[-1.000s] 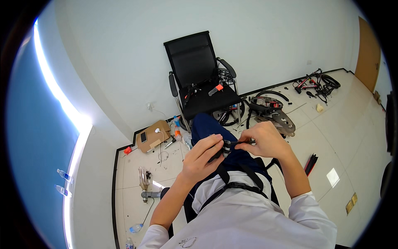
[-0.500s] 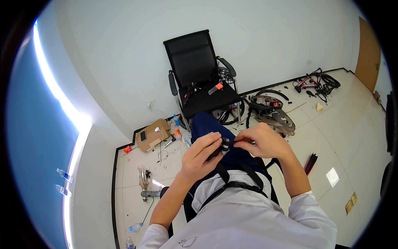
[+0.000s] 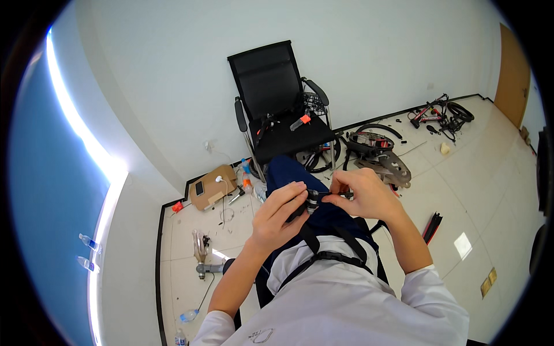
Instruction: The person holds a small cylindrical mechanical component and uses an L-shaped hex key to tighten or loosen a screw. They rotate the component and reposition the tool repeatedly while seated.
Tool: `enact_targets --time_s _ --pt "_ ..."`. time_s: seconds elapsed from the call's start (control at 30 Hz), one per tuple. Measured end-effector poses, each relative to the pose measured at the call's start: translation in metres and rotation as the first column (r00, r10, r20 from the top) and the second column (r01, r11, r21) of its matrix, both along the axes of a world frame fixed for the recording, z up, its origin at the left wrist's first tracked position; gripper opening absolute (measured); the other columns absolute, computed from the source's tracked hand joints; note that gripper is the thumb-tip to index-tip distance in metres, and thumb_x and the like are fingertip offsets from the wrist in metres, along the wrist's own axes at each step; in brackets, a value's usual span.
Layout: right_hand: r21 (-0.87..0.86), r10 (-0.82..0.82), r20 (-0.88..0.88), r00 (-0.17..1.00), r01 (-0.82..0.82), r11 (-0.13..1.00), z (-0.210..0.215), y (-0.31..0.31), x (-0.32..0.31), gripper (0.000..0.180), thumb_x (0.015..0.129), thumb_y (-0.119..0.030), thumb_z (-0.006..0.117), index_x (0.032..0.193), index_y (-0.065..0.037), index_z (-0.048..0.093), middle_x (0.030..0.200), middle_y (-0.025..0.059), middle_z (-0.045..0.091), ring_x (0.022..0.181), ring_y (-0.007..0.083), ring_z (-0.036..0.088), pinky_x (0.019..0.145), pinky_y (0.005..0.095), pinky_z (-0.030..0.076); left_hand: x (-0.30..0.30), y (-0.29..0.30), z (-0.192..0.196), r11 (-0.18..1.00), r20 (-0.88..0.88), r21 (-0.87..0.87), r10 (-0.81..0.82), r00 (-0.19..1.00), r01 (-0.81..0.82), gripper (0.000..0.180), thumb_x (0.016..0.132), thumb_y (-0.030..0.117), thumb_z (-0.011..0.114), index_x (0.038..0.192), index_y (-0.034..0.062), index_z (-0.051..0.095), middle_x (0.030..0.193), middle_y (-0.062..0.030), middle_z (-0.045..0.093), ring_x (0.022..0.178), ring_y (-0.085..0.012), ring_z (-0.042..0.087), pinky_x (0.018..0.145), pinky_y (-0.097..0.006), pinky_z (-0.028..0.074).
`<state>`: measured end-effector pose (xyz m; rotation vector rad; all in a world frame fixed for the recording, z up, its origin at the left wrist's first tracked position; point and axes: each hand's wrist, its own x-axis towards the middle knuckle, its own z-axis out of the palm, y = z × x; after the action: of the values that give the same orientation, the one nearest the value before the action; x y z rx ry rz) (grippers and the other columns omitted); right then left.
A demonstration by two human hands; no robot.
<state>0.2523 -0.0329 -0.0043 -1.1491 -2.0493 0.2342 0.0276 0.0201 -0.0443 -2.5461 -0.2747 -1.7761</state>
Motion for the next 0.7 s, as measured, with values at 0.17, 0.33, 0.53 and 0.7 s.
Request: enact_targets --time_s 0.17,0.33,0.53,0.7 --pt "-0.063 0.077 -0.087 0.993 -0.082 0.995 -0.0003 0.0014 -0.0014 0.019 0.081 -0.016 0.076 0.089 -0.003 0.066 0.074 0.0112 0.068 0.064 0.0283 0.065 0.061 0.0360 0.051 -0.0005 -0.0010 0.0012 1.000 -0.004 0.015 0.015 1.000 -0.015 0.042 0.065 -0.005 0.086 0.105 -0.0053 0.070 0.113 -0.0179 0.070 0.101 -0.0305 0.070 0.090 -0.037 0.057" --pt "-0.036 0.137 -0.028 0.990 -0.138 0.990 0.0010 0.0010 0.0030 0.016 0.084 -0.014 0.071 0.095 -0.002 0.070 0.078 0.0141 0.069 0.067 0.0289 0.067 0.063 0.0367 0.052 -0.0006 -0.0008 0.0000 1.000 -0.005 0.013 0.009 1.000 -0.009 0.041 0.066 -0.003 0.086 0.103 -0.0051 0.071 0.113 -0.0177 0.070 0.101 -0.0302 0.071 0.090 -0.037 0.057" --pt "-0.021 0.111 0.044 0.993 -0.110 0.994 0.0011 0.0006 0.0050 0.013 0.083 -0.010 0.070 0.092 -0.001 0.069 0.078 0.0133 0.069 0.069 0.0305 0.067 0.064 0.0371 0.052 0.0002 -0.0010 -0.0009 1.000 -0.022 0.017 0.004 1.000 -0.004 0.040 0.065 -0.004 0.086 0.103 -0.0051 0.071 0.113 -0.0174 0.070 0.102 -0.0304 0.070 0.090 -0.037 0.057" --pt "0.028 0.059 0.020 0.998 -0.059 0.998 0.0039 -0.0016 0.0036 0.011 0.080 -0.009 0.074 0.087 -0.003 0.068 0.076 0.0117 0.069 0.070 0.0294 0.067 0.064 0.0364 0.052 0.0001 -0.0019 0.0004 1.000 -0.029 0.025 -0.006 1.000 0.006 0.041 0.064 -0.005 0.084 0.103 -0.0050 0.071 0.113 -0.0173 0.070 0.103 -0.0309 0.070 0.090 -0.037 0.057"
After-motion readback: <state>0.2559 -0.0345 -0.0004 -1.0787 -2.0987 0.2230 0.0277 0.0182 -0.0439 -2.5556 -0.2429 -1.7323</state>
